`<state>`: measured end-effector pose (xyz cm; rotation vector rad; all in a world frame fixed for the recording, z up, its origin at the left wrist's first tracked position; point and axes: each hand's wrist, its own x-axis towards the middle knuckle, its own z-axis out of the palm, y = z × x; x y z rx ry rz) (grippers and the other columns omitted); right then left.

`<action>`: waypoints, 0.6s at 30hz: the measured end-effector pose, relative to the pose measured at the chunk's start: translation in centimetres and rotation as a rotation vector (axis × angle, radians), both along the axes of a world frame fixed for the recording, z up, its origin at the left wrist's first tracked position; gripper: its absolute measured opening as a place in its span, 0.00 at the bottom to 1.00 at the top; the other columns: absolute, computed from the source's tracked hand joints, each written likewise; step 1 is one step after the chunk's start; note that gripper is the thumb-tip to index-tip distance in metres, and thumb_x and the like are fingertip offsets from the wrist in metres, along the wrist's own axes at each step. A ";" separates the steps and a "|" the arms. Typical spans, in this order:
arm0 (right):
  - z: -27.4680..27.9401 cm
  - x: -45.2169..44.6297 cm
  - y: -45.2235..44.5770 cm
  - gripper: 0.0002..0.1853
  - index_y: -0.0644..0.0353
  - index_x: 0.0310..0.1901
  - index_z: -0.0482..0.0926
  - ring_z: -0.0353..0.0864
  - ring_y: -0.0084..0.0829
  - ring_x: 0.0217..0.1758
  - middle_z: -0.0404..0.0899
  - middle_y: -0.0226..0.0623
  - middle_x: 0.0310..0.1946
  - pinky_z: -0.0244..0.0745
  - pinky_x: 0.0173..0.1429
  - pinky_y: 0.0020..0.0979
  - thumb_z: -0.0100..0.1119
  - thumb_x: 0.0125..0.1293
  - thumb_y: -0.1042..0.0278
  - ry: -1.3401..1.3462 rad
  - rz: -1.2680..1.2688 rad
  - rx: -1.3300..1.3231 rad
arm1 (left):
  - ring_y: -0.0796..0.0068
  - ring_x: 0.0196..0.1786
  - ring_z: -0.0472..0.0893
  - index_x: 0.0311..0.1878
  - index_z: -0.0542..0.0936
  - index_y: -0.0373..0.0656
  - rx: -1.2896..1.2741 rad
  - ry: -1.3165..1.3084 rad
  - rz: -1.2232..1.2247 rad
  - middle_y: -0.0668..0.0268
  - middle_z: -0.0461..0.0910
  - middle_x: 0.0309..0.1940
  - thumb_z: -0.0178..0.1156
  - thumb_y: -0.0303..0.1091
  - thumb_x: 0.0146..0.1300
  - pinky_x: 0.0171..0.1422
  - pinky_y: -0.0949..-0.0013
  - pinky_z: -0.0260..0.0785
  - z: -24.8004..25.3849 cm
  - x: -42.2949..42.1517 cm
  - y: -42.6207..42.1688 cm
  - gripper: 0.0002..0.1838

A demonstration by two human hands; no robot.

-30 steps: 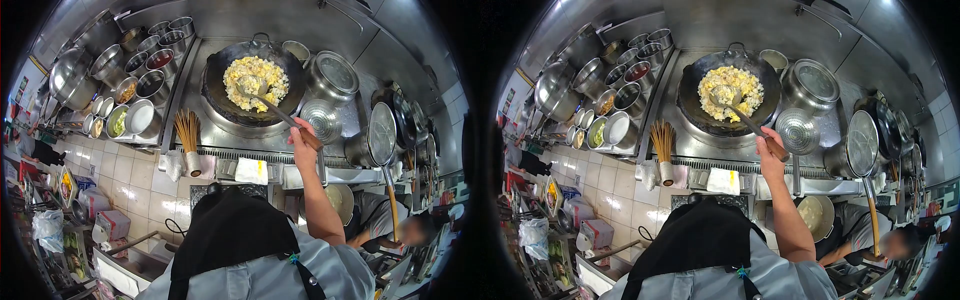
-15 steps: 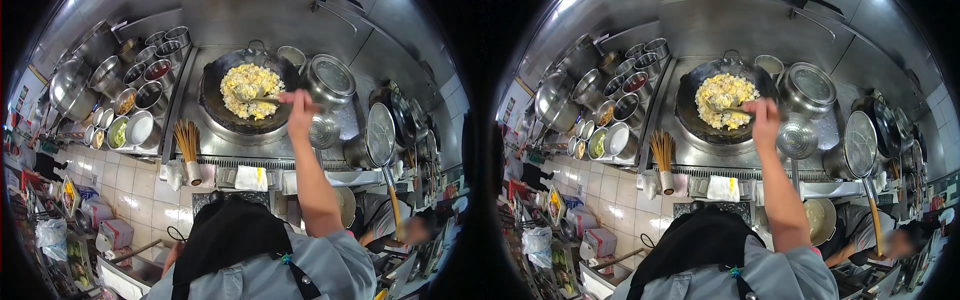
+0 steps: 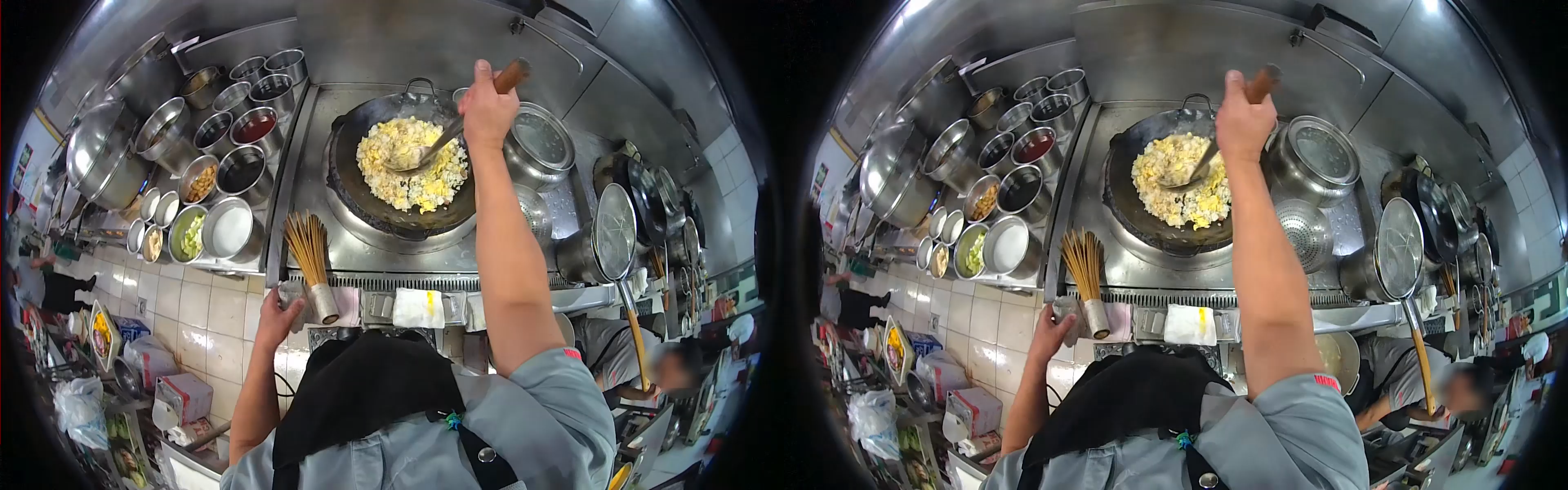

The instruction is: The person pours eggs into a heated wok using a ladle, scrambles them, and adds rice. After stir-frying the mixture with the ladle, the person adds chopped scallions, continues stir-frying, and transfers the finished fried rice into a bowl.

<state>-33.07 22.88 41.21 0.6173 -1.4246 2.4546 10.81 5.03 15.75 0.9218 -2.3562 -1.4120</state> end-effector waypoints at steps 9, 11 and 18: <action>2.1 2.6 -1.9 0.19 0.58 0.28 0.68 0.67 0.20 0.14 0.69 0.29 0.15 0.64 0.19 0.28 0.65 0.74 0.64 -0.020 0.038 0.060 | 0.60 0.51 0.85 0.64 0.75 0.43 1.055 0.329 0.058 0.58 0.83 0.49 0.59 0.45 0.75 0.54 0.51 0.83 1.1 -0.3 -6.3 0.22; 3.0 6.8 0.1 0.19 0.58 0.28 0.68 0.68 0.21 0.14 0.69 0.29 0.15 0.65 0.19 0.28 0.64 0.74 0.64 0.059 0.097 0.073 | 0.58 0.51 0.86 0.68 0.75 0.43 1.353 0.275 0.139 0.56 0.84 0.54 0.53 0.70 0.72 0.49 0.50 0.85 6.4 -3.9 -4.8 0.39; 1.4 6.4 1.7 0.20 0.54 0.25 0.64 0.65 0.26 0.13 0.64 0.29 0.12 0.65 0.22 0.32 0.60 0.76 0.64 -0.018 -0.032 0.141 | 0.57 0.40 0.88 0.50 0.79 0.44 1.540 0.107 0.055 0.59 0.86 0.40 0.48 0.45 0.77 0.46 0.46 0.85 0.7 -19.4 3.7 0.17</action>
